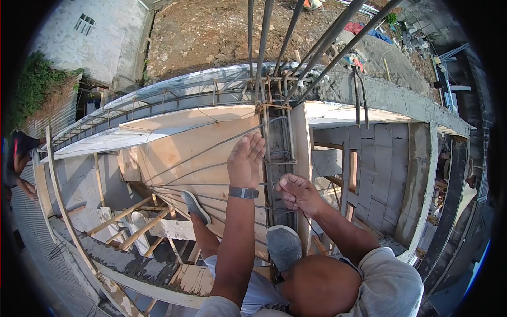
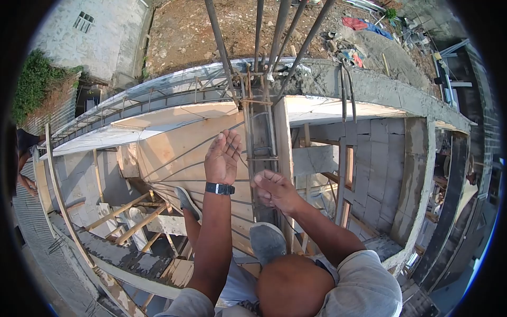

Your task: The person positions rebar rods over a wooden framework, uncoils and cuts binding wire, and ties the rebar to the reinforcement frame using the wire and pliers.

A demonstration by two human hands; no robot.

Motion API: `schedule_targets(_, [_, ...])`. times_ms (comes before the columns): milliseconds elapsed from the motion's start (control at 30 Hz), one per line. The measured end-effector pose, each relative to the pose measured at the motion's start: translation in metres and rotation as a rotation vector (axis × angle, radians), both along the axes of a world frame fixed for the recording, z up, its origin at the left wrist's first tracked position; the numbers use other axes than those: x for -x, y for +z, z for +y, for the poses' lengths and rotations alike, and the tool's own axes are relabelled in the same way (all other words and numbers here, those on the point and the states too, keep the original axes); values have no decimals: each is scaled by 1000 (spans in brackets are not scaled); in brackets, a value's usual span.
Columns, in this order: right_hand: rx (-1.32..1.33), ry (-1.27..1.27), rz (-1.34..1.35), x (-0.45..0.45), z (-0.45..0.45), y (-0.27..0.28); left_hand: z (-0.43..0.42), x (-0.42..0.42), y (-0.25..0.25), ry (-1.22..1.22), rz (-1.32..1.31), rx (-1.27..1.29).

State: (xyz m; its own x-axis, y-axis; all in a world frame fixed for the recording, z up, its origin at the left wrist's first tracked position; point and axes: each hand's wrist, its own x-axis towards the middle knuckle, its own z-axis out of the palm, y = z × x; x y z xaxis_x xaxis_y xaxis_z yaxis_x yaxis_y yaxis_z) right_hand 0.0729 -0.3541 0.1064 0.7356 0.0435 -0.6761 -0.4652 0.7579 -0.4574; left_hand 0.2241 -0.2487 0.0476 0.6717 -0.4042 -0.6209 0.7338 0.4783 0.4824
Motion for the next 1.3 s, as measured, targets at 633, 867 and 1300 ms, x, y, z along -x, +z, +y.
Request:
schedule_targets(633, [770,426,-162,6,-47,9,10,-8,7,-463,-265,-229])
schedule_targets(867, [1064,638,-289,-8,-82,33,28,-11,15,-525,-499,-38])
schedule_targets(1300, [1448,889,-466,-38,-111,48,27,-19,2,-833,-432,28])
